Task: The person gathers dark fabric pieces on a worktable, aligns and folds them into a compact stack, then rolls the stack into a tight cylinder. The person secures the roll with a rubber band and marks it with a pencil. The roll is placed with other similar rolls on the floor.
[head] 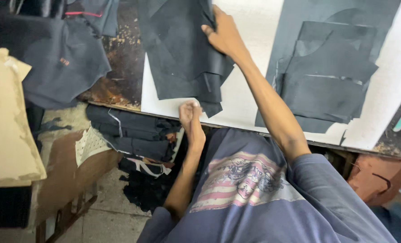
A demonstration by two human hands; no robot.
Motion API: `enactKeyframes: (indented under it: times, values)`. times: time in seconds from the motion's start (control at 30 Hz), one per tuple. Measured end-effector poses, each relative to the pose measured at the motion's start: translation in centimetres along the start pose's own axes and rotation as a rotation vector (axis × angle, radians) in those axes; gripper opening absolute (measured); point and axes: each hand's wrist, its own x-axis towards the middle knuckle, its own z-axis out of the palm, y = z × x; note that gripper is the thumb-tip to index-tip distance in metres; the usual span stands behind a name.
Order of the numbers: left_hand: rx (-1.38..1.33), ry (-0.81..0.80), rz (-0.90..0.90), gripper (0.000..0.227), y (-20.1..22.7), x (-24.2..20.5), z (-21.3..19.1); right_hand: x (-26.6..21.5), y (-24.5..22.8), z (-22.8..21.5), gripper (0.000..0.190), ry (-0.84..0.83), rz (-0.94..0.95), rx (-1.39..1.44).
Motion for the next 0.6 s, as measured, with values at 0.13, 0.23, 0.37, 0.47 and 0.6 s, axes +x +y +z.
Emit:
enactKeyframes:
  times: [0.13,0.23,0.37,0.47,0.6]
  values:
    - [-0.718,-0.481,-0.495,0.074,2.1,-0.6,1.6,-1.4,-5.7,-3.1,0.045,0.182,-0.089,0.13]
    - [-0.914,-0.516,-0.345,0.049,3.6,1.3,4.9,-7.3,-10.8,-10.5,0.042,0.368,0.17,0.182]
    - [-0.318,-0.491,-0.103,0.068,6.1,3.7,11.3,-15.9,-16.3,-18.9,0.032,0.723,0.222,0.285]
    - [-0.139,-0.873,-0.063,0.07,3.5,2.6,16.8,-23.3,-10.8,-20.1,0.032,0.931,0.131,0.269]
    - [0.228,-1.029,-0.107,0.08,-2.3,1.9,21.0,-32.2,0.1,-18.0,0.045,1.13,0.447,0.055]
